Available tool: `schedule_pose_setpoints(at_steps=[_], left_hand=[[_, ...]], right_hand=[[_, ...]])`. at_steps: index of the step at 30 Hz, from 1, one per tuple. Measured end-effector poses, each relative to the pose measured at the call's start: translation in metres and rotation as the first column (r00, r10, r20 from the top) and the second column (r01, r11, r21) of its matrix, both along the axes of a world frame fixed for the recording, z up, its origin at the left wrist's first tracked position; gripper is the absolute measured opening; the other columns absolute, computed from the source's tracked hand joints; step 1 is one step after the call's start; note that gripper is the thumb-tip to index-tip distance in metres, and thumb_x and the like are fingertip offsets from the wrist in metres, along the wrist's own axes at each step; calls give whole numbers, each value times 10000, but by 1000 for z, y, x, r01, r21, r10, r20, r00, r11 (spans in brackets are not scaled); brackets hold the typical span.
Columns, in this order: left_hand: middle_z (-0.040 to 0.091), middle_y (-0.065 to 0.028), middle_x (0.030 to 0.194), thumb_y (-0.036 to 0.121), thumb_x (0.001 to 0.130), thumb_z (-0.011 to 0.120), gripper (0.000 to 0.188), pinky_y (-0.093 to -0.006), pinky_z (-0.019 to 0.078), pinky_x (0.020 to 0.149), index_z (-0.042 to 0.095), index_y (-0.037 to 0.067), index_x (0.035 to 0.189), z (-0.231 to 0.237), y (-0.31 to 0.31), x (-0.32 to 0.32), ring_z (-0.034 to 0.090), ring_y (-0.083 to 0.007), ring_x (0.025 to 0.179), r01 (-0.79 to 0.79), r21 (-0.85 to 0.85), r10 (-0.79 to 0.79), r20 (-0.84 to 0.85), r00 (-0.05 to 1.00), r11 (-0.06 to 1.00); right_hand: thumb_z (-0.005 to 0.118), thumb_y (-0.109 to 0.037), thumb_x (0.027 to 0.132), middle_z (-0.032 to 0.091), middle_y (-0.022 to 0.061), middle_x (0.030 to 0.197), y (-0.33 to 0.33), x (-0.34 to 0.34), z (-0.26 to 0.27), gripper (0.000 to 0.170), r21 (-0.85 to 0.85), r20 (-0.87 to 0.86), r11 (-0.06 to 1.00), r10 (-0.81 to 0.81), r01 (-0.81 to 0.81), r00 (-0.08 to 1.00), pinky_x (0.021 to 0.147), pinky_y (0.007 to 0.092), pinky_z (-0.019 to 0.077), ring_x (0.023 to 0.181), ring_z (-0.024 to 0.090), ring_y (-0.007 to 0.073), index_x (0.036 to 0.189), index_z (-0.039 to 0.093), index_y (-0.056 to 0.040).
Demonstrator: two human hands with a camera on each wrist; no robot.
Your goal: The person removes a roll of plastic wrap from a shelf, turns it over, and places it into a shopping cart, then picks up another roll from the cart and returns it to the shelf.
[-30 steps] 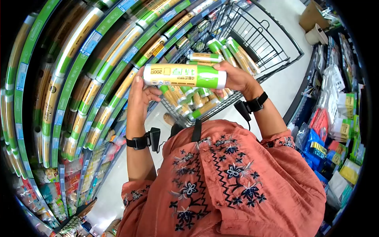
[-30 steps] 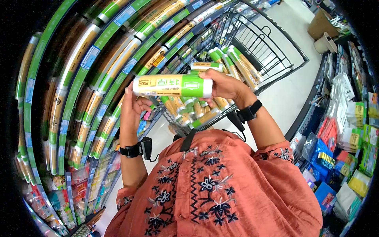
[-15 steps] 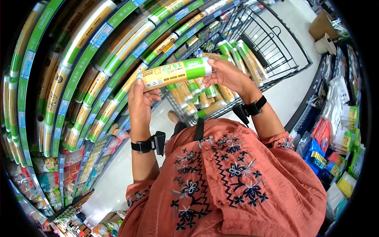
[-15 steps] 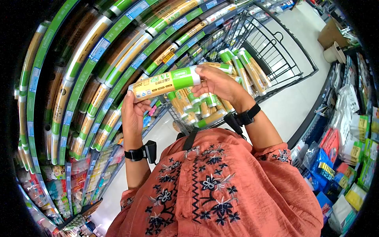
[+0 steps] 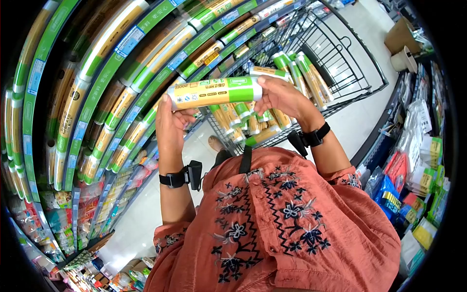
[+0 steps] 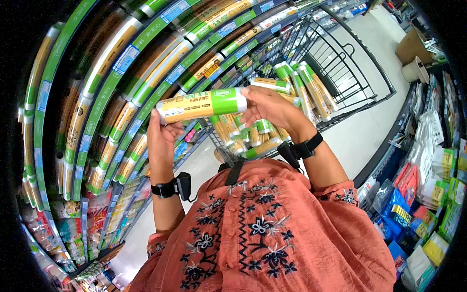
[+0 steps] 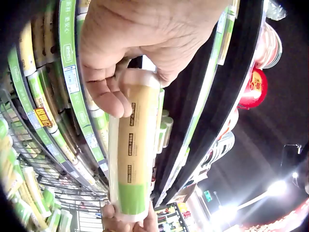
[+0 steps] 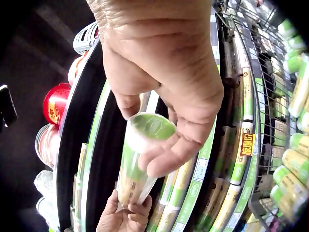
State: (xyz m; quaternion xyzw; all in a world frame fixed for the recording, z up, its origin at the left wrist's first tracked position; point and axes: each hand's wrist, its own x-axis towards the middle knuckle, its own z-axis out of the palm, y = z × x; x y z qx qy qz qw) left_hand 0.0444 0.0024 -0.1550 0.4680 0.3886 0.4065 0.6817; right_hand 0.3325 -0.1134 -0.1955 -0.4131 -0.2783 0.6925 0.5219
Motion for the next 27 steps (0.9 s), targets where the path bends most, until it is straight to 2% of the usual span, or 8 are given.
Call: schedule_pose_setpoints(at_steps=[6,10,11,14,15,21,24,27], left_hand=[[654,-79,871,482,1052,505,505,-271,524,558,599,-6,1142,32,36,8,590,-105,649,110,113,-88,-184,979,987],[642,-81,967,452,1035,565,569,-274,546,632,554,-35,1328,56,34,35,606,-119,749,209,190,-168,-211,963,959],[644,-125,1132,429,1027,591,638,-287,554,754,467,-41,1440,59,33,37,633,-158,901,264,206,-223,-201,954,942],[599,-184,1312,377,1017,625,664,-321,536,890,409,-54,1472,52,11,39,625,-197,1074,224,353,-140,-248,959,908],[524,-224,1433,316,1000,661,691,-344,495,988,361,-59,1497,48,1,35,573,-213,1211,241,276,-172,-252,952,930],[560,-168,1353,211,956,717,670,-349,510,964,387,-28,1487,17,-32,33,599,-213,1160,292,340,-181,-321,930,894],[574,-133,1310,192,947,721,639,-339,517,942,412,-24,1463,18,-41,34,602,-194,1127,202,254,-182,-101,978,946],[586,-124,1278,150,944,693,593,-323,551,856,433,-10,1452,26,-34,16,612,-187,1070,182,182,-169,-89,982,966]], right_hand=[[614,-472,988,658,159,1141,0,-22,14,624,69,209,968,223,-242,952,782,342,597,928,709,251,1325,540,49],[694,-446,941,611,129,1290,11,-52,31,796,29,313,951,283,-307,906,952,324,535,1169,621,207,1497,401,43],[731,-364,932,588,113,1337,14,-61,23,785,111,31,964,238,-240,971,1019,341,501,1244,576,195,1517,373,18],[751,-288,925,583,119,1354,25,-63,25,786,175,-253,981,126,-82,959,1031,360,499,1240,587,203,1533,348,3],[751,-258,925,592,117,1341,29,-63,33,728,213,-273,977,84,-25,958,1038,371,497,1227,598,206,1499,383,-2],[791,-246,892,611,115,1294,41,-72,30,662,198,-178,969,-113,148,978,1018,373,499,1171,620,213,1406,453,-1],[753,-250,926,630,107,1272,36,-81,33,554,214,-128,964,-132,158,983,1001,357,503,1132,632,199,1359,507,-7],[660,-272,991,653,107,1243,31,-82,47,412,212,-16,964,-161,161,987,963,366,527,1110,643,193,1300,568,-15]])
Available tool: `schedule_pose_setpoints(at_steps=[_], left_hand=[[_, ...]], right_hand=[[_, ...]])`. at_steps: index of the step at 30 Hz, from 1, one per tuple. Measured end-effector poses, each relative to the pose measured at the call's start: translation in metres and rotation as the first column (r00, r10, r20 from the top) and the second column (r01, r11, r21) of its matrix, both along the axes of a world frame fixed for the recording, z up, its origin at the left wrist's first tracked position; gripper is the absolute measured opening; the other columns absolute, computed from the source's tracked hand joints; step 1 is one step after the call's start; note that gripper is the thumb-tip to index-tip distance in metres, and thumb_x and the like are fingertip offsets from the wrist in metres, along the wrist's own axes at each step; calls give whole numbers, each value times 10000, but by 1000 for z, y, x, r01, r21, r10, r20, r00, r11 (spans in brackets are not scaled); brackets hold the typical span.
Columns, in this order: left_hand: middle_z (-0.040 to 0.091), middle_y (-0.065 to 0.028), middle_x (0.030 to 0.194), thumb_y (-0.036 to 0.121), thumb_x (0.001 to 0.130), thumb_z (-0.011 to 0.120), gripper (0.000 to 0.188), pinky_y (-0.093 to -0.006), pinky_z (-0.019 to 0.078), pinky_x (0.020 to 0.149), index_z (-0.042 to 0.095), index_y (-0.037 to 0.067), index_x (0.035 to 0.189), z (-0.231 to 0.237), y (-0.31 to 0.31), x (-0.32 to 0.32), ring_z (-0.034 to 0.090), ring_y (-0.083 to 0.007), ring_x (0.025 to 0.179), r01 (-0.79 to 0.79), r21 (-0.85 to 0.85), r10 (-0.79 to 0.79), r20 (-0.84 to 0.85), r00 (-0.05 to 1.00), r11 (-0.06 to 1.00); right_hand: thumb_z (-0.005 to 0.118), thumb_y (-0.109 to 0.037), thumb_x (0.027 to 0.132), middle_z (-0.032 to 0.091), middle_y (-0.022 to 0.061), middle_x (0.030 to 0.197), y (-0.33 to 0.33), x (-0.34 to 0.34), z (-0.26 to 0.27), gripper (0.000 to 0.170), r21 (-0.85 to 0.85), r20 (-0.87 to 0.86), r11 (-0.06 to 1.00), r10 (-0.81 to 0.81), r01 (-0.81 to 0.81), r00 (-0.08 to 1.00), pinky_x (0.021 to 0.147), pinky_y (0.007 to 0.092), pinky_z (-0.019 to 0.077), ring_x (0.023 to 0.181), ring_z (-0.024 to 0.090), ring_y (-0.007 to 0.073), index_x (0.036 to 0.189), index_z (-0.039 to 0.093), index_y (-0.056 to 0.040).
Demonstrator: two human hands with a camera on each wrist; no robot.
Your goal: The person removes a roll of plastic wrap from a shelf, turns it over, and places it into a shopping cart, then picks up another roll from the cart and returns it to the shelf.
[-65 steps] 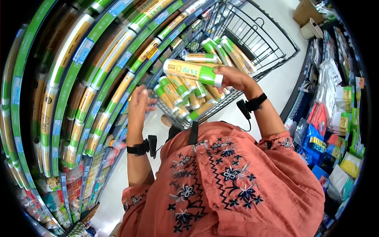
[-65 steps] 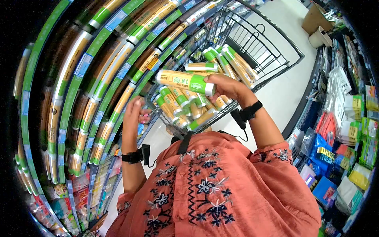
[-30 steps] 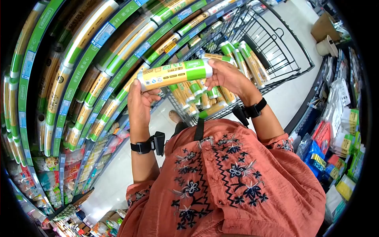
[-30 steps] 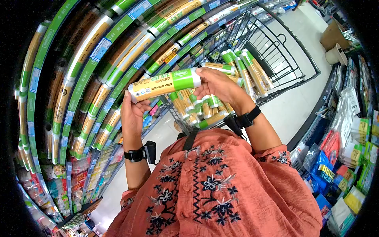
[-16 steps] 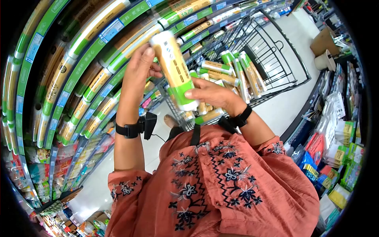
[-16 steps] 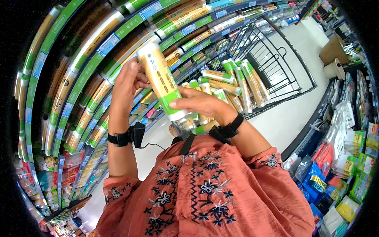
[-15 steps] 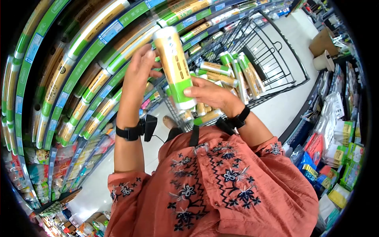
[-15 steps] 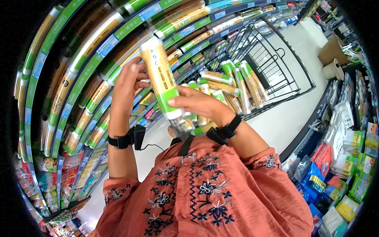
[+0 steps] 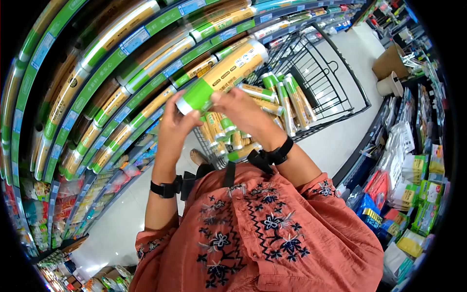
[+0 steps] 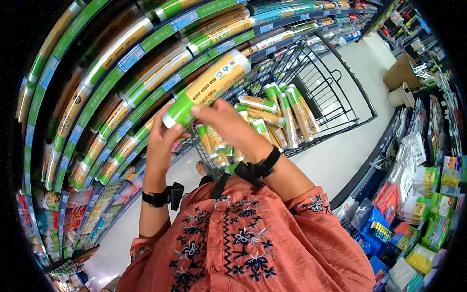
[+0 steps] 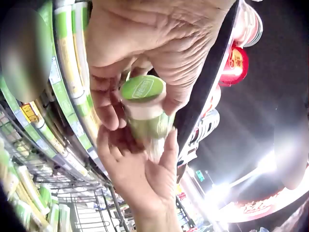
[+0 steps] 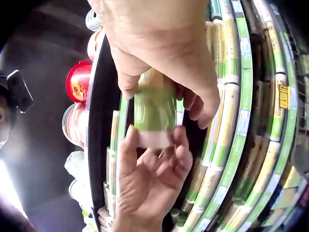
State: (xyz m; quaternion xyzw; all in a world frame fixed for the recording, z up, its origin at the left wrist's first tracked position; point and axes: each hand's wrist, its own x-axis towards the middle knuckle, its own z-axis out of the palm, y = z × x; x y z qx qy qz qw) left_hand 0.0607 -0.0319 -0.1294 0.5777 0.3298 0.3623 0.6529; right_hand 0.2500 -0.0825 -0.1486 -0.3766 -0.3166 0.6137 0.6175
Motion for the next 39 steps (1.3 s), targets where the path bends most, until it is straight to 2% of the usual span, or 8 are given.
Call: schedule_pose_setpoints(at_steps=[2,6,9,18,24,27,33,39], left_hand=[[594,-129,1255,155,943,668,581,-322,569,796,439,-2,1454,4,8,-12,625,-189,1024,-11,2,11,3,1000,1000],[617,-142,1254,255,934,667,659,-324,579,798,417,5,1490,2,19,-41,666,-230,1036,-43,-42,42,-21,999,998],[615,-148,1254,242,949,654,649,-322,580,795,406,-10,1493,0,17,-44,664,-223,1026,-109,-20,110,62,992,994],[619,-167,1228,240,996,622,608,-332,579,763,370,-48,1469,-3,17,-49,668,-226,972,-227,-23,228,133,964,974],[616,-172,1236,245,1001,616,601,-336,579,767,365,-61,1454,-1,16,-52,672,-229,973,-243,-16,243,130,961,970],[573,-213,1292,211,1000,622,602,-334,569,779,339,-53,1462,-2,19,-57,682,-258,986,-231,-42,235,135,963,972],[575,-184,1309,194,1012,605,557,-333,569,783,364,-53,1449,0,19,-64,684,-258,1002,-257,-30,259,158,953,966],[578,-160,1299,177,1021,586,529,-350,569,798,384,-71,1443,6,17,-74,669,-236,1007,-348,-14,346,131,929,938]], right_hand=[[637,-280,1003,650,116,1234,5,21,2,433,41,-68,998,-41,44,997,944,381,539,1094,649,201,1329,549,-8],[607,-274,1015,639,137,1219,3,57,7,469,33,-137,986,-159,165,978,917,407,557,1056,660,225,1374,507,11],[601,-256,1016,629,152,1218,-5,54,7,476,75,-36,975,-205,207,978,907,407,560,1043,663,235,1383,485,24],[598,-230,1018,618,183,1205,-7,43,7,476,45,-13,977,-209,210,978,852,380,608,1047,667,244,1373,467,59],[616,-233,1013,612,175,1208,-7,39,8,481,40,0,978,-205,205,979,843,380,609,1025,669,237,1359,469,67],[639,-241,1004,612,169,1202,-6,36,9,480,33,8,978,-208,208,978,844,383,607,1022,668,236,1339,479,62],[674,-270,988,613,155,1180,-1,28,13,467,49,17,979,-200,199,980,851,383,599,1012,662,224,1290,501,41],[692,-300,979,614,142,1175,8,21,20,487,74,55,987,-145,141,988,849,383,584,1008,650,211,1282,513,37]])
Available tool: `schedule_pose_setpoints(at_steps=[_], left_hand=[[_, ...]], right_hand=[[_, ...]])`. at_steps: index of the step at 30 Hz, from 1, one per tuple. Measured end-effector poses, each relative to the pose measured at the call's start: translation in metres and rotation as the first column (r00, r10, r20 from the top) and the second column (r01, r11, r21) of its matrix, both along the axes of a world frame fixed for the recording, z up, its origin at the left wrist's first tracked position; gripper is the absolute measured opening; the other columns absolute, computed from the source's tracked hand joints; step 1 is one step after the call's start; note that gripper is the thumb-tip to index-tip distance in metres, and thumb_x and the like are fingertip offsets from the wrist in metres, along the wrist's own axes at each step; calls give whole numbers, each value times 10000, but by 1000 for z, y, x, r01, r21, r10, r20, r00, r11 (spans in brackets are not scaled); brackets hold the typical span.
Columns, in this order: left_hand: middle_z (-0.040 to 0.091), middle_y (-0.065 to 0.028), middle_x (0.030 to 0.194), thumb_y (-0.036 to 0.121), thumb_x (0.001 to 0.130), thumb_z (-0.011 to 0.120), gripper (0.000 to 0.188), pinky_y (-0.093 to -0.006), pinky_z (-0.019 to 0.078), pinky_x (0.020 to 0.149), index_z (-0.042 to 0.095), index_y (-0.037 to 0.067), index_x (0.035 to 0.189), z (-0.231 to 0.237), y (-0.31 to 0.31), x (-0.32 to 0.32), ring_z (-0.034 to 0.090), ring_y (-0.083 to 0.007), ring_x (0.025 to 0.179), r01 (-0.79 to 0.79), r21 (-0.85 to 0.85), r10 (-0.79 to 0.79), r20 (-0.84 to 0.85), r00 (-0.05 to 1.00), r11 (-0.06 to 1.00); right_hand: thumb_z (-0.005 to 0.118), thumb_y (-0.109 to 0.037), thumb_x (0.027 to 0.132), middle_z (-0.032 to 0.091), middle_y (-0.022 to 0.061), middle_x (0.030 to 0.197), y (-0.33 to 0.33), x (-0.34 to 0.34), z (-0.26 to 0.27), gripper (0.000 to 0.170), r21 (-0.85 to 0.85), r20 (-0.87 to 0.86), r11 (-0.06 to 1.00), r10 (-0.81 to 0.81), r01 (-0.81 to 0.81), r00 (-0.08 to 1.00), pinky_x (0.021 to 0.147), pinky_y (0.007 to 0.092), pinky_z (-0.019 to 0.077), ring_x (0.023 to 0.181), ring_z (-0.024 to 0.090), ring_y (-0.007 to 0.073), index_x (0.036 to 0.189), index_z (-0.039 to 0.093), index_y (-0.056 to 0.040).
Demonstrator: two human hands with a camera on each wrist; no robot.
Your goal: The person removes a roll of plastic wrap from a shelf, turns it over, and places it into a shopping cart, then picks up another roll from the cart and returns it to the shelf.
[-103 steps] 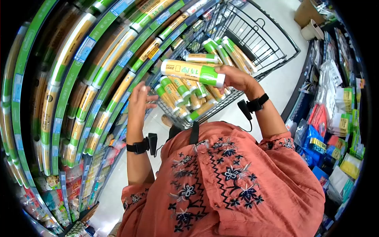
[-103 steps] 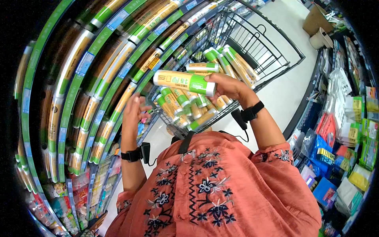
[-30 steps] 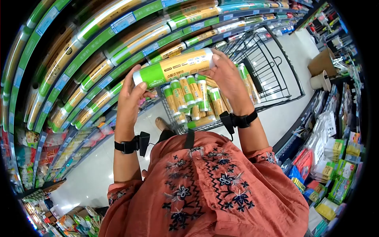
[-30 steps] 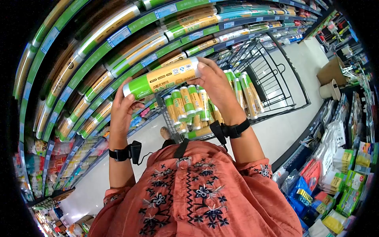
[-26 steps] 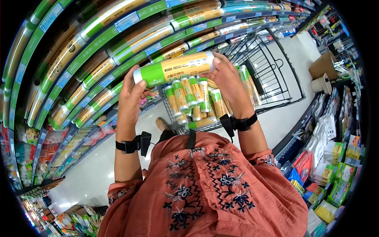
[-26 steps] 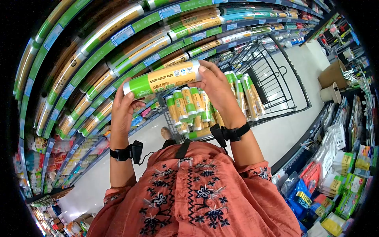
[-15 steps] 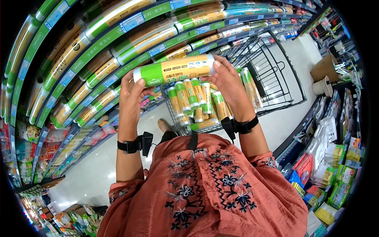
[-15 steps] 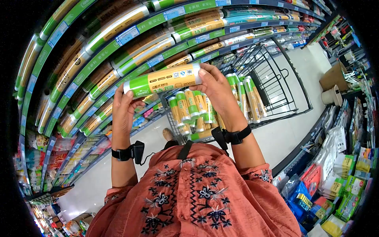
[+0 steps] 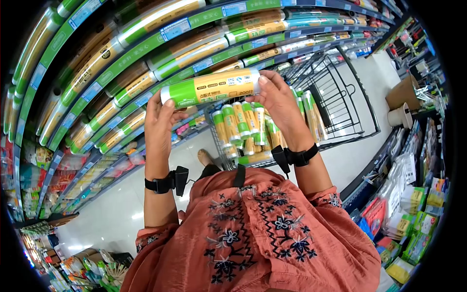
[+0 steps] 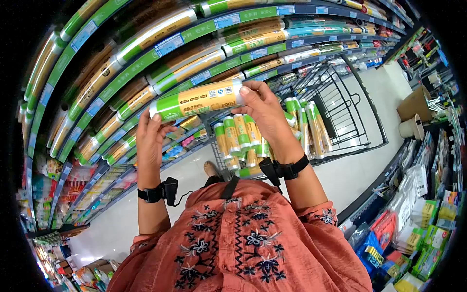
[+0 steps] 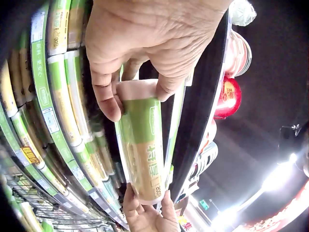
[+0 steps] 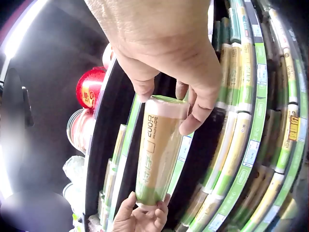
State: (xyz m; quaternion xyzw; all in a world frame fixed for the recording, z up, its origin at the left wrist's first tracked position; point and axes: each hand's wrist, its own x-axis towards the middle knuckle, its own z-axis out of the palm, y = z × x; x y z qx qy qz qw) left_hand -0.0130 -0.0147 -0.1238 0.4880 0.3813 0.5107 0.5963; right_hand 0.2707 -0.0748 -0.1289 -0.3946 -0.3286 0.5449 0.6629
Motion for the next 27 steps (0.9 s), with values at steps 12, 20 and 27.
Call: schedule_pose_setpoints(at_steps=[12,20,27], left_hand=[[580,-128,1259,249,1028,573,555,-328,575,739,400,-36,1472,14,-2,-15,652,-192,963,-143,59,151,-172,973,988],[624,-104,1130,258,1022,596,447,-293,561,734,455,-4,1355,47,14,-18,648,-162,914,-155,263,192,-120,974,952],[607,-144,1256,241,1044,546,414,-304,577,767,487,-34,1348,90,19,-23,646,-174,986,-153,362,204,-109,973,920]], right_hand=[[603,-255,1032,607,114,1187,19,-3,4,371,-51,80,994,98,-94,992,819,358,585,986,655,198,1284,514,2],[653,-271,990,620,109,1161,36,-5,47,423,108,124,984,131,-144,984,790,307,546,882,670,176,1272,513,13],[652,-231,985,603,124,1209,49,-6,88,488,199,182,967,124,-160,975,873,343,575,1056,634,192,1332,485,70]])
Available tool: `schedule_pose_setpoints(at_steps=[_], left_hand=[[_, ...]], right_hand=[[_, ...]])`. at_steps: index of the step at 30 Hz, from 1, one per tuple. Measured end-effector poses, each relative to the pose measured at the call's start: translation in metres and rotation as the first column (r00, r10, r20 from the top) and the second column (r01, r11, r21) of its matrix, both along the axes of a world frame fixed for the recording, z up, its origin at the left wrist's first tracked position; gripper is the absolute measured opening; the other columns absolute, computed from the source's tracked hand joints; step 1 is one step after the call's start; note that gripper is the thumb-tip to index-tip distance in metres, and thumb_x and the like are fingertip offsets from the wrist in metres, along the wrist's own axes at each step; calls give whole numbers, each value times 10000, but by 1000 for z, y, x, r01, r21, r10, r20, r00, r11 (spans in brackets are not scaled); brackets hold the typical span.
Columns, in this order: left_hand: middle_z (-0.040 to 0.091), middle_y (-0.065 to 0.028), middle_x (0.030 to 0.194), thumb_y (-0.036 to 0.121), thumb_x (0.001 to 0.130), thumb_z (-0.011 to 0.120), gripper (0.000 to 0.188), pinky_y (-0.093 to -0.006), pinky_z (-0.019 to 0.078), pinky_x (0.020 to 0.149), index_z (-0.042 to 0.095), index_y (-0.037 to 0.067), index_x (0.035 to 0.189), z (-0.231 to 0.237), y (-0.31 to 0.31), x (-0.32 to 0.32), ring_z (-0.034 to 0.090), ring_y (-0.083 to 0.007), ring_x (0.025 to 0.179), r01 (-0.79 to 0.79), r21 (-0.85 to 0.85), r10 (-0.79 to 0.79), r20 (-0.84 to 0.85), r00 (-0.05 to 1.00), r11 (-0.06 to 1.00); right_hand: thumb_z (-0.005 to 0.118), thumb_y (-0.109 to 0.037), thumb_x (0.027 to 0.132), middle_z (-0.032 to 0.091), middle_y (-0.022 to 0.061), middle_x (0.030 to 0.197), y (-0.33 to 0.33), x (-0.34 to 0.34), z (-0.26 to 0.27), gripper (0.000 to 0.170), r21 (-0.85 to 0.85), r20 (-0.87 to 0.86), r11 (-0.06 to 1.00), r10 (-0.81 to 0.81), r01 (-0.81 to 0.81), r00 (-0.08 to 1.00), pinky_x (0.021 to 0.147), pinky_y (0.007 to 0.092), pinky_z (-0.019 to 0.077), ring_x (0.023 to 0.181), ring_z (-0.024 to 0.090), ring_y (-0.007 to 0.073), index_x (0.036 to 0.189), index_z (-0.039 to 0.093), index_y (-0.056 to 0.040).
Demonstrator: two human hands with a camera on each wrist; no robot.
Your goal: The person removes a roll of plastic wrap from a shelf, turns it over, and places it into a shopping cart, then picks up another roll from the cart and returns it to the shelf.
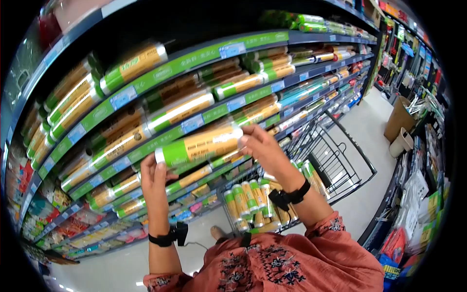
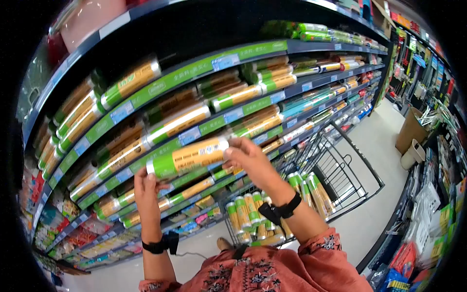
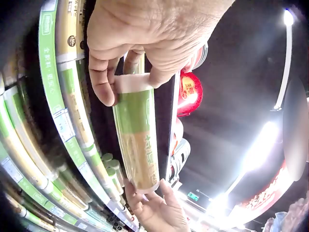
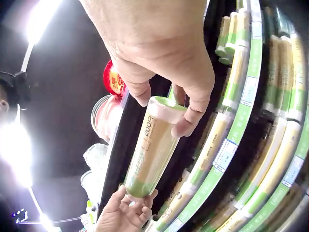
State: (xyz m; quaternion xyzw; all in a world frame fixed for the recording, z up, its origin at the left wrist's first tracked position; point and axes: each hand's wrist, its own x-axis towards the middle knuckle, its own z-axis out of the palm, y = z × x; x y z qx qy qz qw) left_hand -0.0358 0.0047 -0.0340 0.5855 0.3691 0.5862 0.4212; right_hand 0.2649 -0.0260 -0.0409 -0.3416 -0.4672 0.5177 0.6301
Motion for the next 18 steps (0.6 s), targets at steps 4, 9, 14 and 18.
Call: schedule_pose_setpoints(at_steps=[4,9,14,18], left_hand=[[610,-128,1247,241,1055,523,423,-313,572,804,500,-43,1368,13,0,-4,648,-170,1008,-19,36,18,35,999,999],[674,-63,1039,248,1058,525,425,-254,516,761,533,-23,1386,29,-4,-6,648,-116,827,-105,49,104,15,994,993],[680,-82,1116,295,1054,553,454,-245,491,741,554,-22,1379,44,-2,-12,679,-133,854,-145,88,147,-14,989,986],[675,-81,1147,285,1056,552,438,-260,522,764,568,-22,1368,57,8,-20,684,-143,874,-168,140,174,-37,984,976]], right_hand=[[650,-224,983,616,125,1198,0,-7,26,482,60,17,998,2,-3,1000,885,357,578,1042,647,187,1328,493,75],[628,-235,997,629,125,1167,12,-13,42,454,95,76,995,0,-7,997,905,361,574,1061,645,187,1315,509,65],[627,-254,1003,617,143,1193,30,-17,55,476,137,115,989,31,-46,993,906,371,581,1093,636,199,1330,513,72],[641,-283,1000,607,166,1198,47,-20,71,558,146,158,988,23,-46,987,899,373,586,1100,635,211,1377,478,95]])
